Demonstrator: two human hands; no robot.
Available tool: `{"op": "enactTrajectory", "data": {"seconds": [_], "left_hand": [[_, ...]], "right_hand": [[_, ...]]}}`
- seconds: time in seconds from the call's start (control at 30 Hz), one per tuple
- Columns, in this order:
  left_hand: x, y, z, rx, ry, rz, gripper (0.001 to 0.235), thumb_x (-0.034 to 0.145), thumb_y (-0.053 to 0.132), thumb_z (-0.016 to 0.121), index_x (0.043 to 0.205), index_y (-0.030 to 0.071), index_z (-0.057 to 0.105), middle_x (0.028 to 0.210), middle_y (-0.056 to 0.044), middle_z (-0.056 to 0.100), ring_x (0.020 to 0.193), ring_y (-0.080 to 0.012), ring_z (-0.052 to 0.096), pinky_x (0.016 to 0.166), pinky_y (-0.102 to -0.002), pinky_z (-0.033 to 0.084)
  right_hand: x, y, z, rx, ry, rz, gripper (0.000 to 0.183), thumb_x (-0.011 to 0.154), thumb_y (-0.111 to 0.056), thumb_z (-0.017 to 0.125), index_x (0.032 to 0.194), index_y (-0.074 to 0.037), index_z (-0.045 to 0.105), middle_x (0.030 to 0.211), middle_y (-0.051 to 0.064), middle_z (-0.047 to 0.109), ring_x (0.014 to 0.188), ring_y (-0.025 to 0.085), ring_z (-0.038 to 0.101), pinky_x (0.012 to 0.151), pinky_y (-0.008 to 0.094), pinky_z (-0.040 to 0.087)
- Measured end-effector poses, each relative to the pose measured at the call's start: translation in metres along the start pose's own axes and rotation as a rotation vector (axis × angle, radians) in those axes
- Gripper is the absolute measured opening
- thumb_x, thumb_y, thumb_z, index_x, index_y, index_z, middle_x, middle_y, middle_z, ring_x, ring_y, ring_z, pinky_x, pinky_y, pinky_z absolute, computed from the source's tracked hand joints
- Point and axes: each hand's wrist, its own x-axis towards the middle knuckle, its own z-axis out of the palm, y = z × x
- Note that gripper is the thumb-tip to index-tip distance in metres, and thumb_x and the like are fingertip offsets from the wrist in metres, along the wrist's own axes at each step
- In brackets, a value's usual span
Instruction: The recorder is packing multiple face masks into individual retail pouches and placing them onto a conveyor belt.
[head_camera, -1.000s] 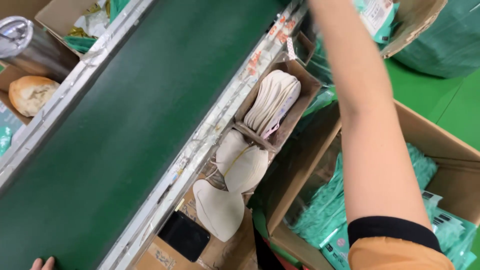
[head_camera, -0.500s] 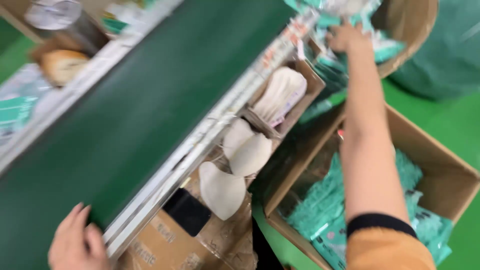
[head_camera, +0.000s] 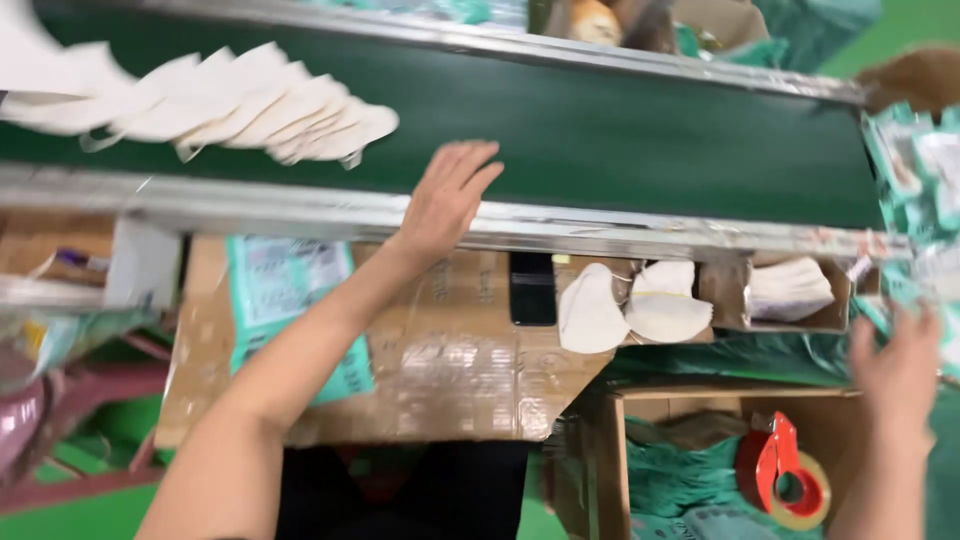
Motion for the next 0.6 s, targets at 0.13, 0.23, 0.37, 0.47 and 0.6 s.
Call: {"op": "enactTrajectory", "data": {"seconds": [0.13, 0.23, 0.37, 0.47, 0.6], "left_hand": [[-0.014, -0.044, -0.053, 0.214, -0.158, -0.437, 0.073, 0.078, 0.023, 0.082, 0.142, 0.002, 0.054, 0.147, -0.023, 0.046, 0.142, -0.0461, 0.035, 0.119, -0.066, 0.025], [-0.011, -0.061, -0.112, 0.51, 0.123, -0.314, 0.106, 0.058, 0.037, 0.09, 0.147, -0.006, 0.05, 0.152, -0.038, 0.037, 0.137, -0.0603, 0.026, 0.103, -0.075, 0.023], [-0.033, -0.18, -0.051, 0.526, 0.003, -0.354, 0.083, 0.068, 0.028, 0.086, 0.142, 0.005, 0.056, 0.144, -0.029, 0.047, 0.13, -0.0583, 0.037, 0.1, -0.078, 0.03], [-0.045, -0.202, -0.019, 0.619, -0.055, -0.35, 0.06, 0.088, 0.016, 0.075, 0.145, 0.01, 0.058, 0.14, -0.02, 0.057, 0.127, -0.049, 0.049, 0.102, -0.067, 0.037], [-0.051, -0.109, -0.049, 0.056, -0.199, -0.165, 0.032, 0.103, 0.007, 0.056, 0.135, 0.006, 0.062, 0.129, -0.018, 0.066, 0.121, -0.0378, 0.062, 0.104, -0.05, 0.048]], "right_hand": [[-0.033, -0.199, -0.113, 0.222, -0.057, -0.054, 0.041, 0.1, -0.016, 0.067, 0.14, -0.011, 0.058, 0.155, 0.021, 0.046, 0.148, 0.041, 0.046, 0.116, 0.05, 0.045], [-0.061, -0.271, -0.13, 0.301, -0.159, -0.028, 0.046, 0.091, -0.018, 0.069, 0.136, -0.014, 0.06, 0.158, 0.016, 0.047, 0.142, 0.037, 0.05, 0.108, 0.047, 0.049], [-0.059, -0.358, -0.117, 0.399, -0.192, -0.154, 0.047, 0.087, -0.015, 0.07, 0.133, -0.011, 0.061, 0.152, 0.018, 0.05, 0.137, 0.039, 0.052, 0.105, 0.045, 0.049], [-0.044, -0.417, -0.112, 0.447, -0.333, -0.233, 0.041, 0.089, -0.012, 0.07, 0.129, -0.015, 0.064, 0.15, 0.014, 0.056, 0.124, 0.034, 0.062, 0.101, 0.042, 0.051], [-0.016, -0.479, -0.114, 0.771, -0.055, -0.379, 0.053, 0.092, -0.008, 0.068, 0.142, 0.0, 0.052, 0.149, 0.019, 0.054, 0.136, 0.04, 0.055, 0.111, 0.044, 0.044]]}}
